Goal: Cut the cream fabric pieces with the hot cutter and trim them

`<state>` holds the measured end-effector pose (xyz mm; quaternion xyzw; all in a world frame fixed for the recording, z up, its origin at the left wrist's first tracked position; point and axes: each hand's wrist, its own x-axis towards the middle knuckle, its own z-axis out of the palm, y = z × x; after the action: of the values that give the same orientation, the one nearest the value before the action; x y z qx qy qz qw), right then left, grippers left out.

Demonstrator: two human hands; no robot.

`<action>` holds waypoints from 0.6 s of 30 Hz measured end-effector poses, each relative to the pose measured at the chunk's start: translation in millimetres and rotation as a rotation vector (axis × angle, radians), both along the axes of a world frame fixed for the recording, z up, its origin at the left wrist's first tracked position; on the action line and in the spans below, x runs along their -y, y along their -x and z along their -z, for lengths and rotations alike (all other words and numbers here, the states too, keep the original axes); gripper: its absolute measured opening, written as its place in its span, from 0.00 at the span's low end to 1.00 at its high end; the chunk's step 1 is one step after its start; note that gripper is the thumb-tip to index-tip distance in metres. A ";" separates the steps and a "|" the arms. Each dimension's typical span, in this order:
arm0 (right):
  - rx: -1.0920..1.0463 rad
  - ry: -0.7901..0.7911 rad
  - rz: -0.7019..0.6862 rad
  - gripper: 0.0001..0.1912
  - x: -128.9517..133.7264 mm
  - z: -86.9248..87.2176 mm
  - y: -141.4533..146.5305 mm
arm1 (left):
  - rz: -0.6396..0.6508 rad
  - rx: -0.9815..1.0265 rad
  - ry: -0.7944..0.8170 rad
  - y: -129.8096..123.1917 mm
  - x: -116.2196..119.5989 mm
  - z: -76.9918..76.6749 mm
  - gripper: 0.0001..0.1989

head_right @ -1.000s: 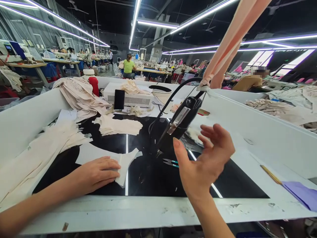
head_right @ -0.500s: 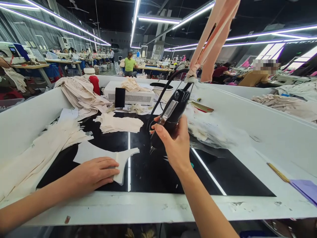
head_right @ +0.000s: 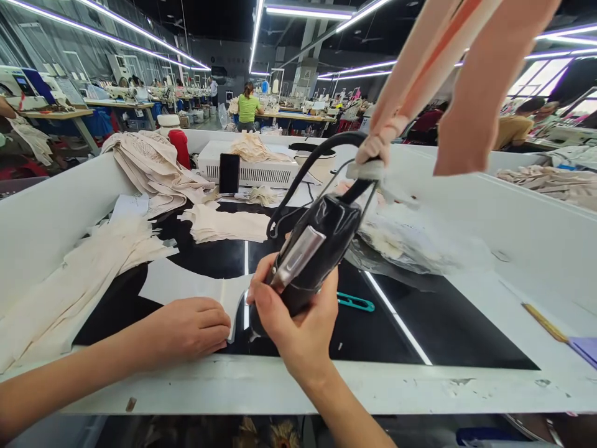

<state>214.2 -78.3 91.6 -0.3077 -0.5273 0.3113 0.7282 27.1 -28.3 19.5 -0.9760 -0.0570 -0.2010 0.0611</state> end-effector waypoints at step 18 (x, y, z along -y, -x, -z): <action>-0.045 -0.046 0.040 0.23 -1.1 15.8 24.2 | -0.070 0.144 0.294 -0.4 2.7 2.0 0.08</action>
<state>190.0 -77.2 75.8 -0.2943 -0.5116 0.2915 0.7528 27.6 -30.9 17.5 -0.9550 -0.1239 -0.2576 -0.0798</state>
